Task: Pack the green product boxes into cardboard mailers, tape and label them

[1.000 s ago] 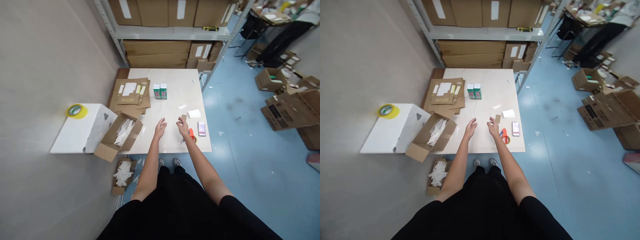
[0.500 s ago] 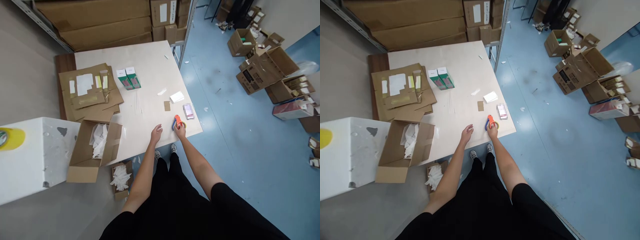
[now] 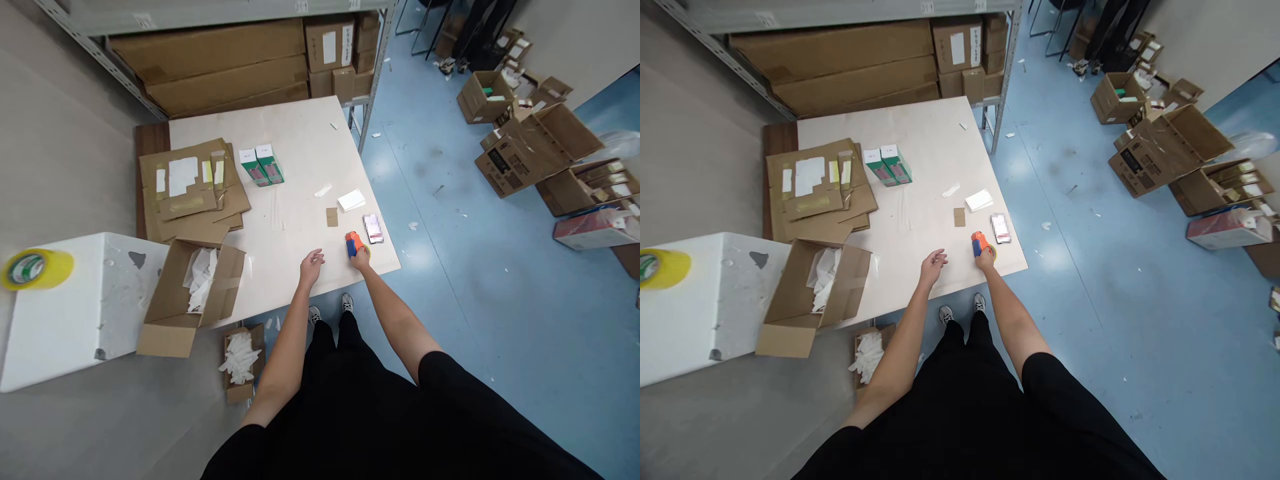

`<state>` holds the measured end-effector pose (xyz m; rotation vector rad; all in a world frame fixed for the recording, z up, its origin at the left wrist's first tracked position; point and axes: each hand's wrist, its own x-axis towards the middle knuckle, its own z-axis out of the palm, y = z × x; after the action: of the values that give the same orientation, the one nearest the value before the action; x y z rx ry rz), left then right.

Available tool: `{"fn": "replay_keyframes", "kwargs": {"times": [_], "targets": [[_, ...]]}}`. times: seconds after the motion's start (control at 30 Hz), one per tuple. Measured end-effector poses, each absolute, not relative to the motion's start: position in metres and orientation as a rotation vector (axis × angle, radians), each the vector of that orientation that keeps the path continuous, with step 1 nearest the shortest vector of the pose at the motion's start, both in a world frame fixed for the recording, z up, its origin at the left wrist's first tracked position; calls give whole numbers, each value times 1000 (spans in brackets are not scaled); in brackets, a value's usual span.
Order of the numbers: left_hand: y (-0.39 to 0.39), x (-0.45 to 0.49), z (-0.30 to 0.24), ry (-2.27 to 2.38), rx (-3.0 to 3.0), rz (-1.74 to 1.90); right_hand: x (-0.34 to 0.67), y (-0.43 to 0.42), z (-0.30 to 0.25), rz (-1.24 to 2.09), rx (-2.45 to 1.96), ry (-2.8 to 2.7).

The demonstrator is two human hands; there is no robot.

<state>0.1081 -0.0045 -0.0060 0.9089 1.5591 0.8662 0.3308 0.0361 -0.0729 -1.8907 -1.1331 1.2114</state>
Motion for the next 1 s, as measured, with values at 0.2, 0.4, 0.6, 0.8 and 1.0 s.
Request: {"fn": "replay_keyframes", "kwargs": {"times": [0.2, 0.4, 0.6, 0.8, 1.0], "targets": [[42, 132, 37, 1501, 974, 1002, 356, 41, 7, 1341, -1664, -979], [99, 158, 113, 1367, 1149, 1095, 371, 39, 73, 1430, -1228, -1095], [127, 162, 188, 1162, 1349, 875, 374, 46, 111, 1436, -1044, -1266], [124, 150, 228, 1115, 1521, 831, 376, 51, 130, 1414, -975, -1381], [118, 145, 237, 1307, 1625, 1041, 369, 49, 133, 1464, -929, -1361]]}}
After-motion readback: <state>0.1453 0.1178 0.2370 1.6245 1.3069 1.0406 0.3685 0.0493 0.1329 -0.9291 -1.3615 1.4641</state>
